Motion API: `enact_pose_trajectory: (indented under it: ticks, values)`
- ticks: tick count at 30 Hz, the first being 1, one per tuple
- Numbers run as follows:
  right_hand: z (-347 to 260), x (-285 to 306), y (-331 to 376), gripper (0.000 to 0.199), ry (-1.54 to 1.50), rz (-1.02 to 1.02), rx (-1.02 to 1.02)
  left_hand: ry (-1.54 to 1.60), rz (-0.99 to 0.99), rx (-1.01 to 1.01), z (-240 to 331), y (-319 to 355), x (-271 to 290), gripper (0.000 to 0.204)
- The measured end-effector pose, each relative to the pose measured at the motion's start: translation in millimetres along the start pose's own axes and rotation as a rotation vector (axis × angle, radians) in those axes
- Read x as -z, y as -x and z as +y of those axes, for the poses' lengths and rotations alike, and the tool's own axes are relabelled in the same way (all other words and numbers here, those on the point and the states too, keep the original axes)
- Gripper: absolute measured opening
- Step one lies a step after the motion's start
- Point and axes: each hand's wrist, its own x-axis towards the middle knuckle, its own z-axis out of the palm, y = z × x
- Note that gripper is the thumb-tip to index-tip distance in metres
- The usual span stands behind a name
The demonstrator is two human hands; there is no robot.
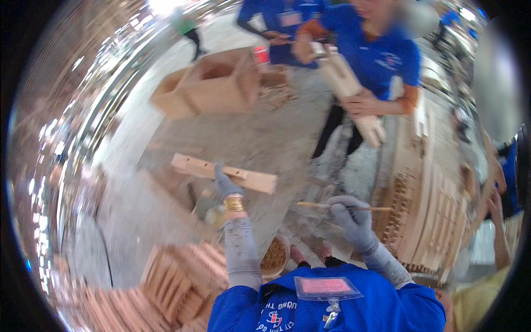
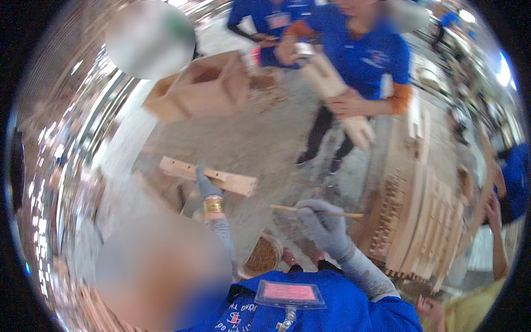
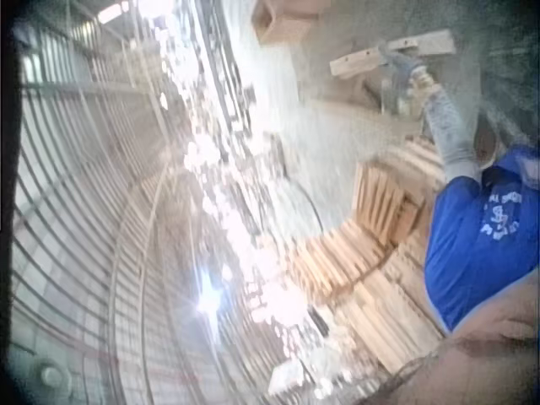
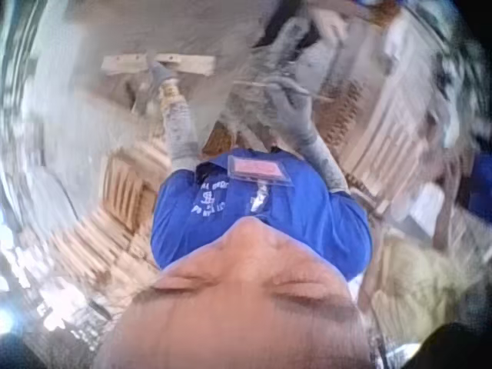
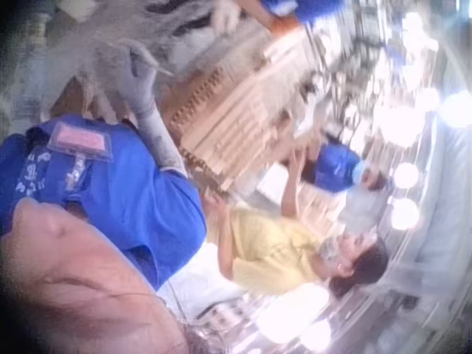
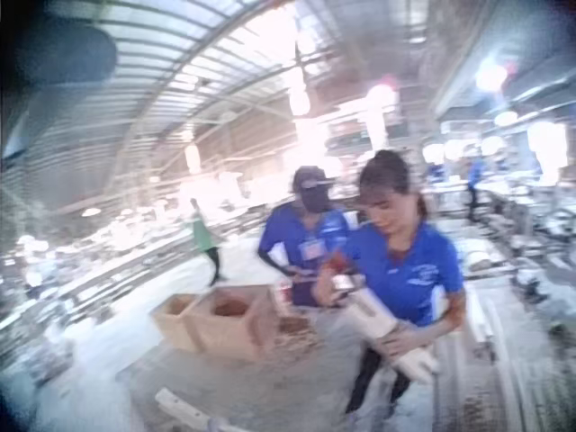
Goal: The person applies glue to the holes of small wooden parts using a brush and places them on a stack. The person repeats this process for multiple wooden parts in a workshop setting.
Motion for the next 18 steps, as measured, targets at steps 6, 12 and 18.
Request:
enact_pose_trajectory:
  ticks: [6, 12, 18]
  values:
    - [25, 46, 5, 0.016, 0.38, -0.007, 0.228, -0.734, -0.081, 0.162, -64, -104, -65, 0.069]
    - [23, 78, 18, 0.022, 0.497, 0.1, 0.175, -1.372, -0.166, -0.186, -83, -109, -119, 0.047]
    - [45, 64, -13, 0.032, 0.401, -0.032, 0.201, -2.139, -0.256, -0.86, -46, -74, -72, 0.029]
